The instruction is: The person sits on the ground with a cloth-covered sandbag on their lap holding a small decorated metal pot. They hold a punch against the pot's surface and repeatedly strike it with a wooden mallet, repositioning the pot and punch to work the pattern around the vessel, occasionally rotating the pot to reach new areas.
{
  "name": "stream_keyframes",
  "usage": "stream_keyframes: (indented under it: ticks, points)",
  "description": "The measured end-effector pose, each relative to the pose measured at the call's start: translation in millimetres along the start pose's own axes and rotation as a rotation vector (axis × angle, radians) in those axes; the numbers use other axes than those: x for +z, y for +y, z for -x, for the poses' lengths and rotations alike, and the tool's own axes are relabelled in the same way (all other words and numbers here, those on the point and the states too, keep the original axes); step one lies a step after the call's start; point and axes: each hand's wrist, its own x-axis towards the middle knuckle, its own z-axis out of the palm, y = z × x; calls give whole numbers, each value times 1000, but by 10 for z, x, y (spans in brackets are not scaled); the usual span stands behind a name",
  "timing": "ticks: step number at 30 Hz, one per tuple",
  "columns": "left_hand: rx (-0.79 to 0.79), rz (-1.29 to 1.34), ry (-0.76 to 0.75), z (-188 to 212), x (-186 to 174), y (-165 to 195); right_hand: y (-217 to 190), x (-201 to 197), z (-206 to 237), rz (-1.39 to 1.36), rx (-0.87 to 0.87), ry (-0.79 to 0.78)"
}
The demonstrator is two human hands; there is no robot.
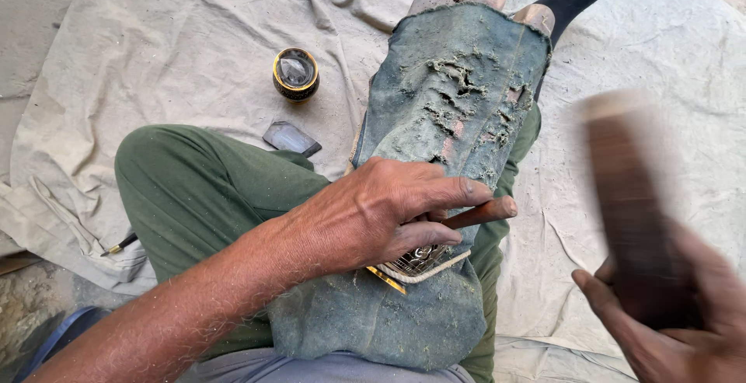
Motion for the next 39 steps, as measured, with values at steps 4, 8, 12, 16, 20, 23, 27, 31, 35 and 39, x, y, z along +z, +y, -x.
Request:
stream_keyframes:
  ticks: [4,8,12,16,20,23,27,31,35,39]
  points:
    - [-14,18,-11,-48,-11,10,-29,-13,-26,15,-88,10]
    - [27,67,-51,-62,-58,9,-40,-13,-21,8,27,36]
    - [41,32,-24,-66,-52,-38,46,6,26,59,-55,44]
    - [73,55,-18,-66,-28,-105,248,40,158,113,-24,45]
    - [89,49,-25,-68,-29,-124,451,93,301,72,17,117]
    - [114,55,-15,-64,-58,-122,540,81,322,40,157,64]
    - [107,91,-42,-71,-77,-127,546,35,290,199,38,81]
    - [132,100,-34,-80,-76,-142,544,63,279,-60,125,143]
    - [139,130,-30,-87,-85,-141,727,52,330,69,26,39]
    - [98,118,-87,-108,-110,-135,1090,-23,392,112,69,-43]
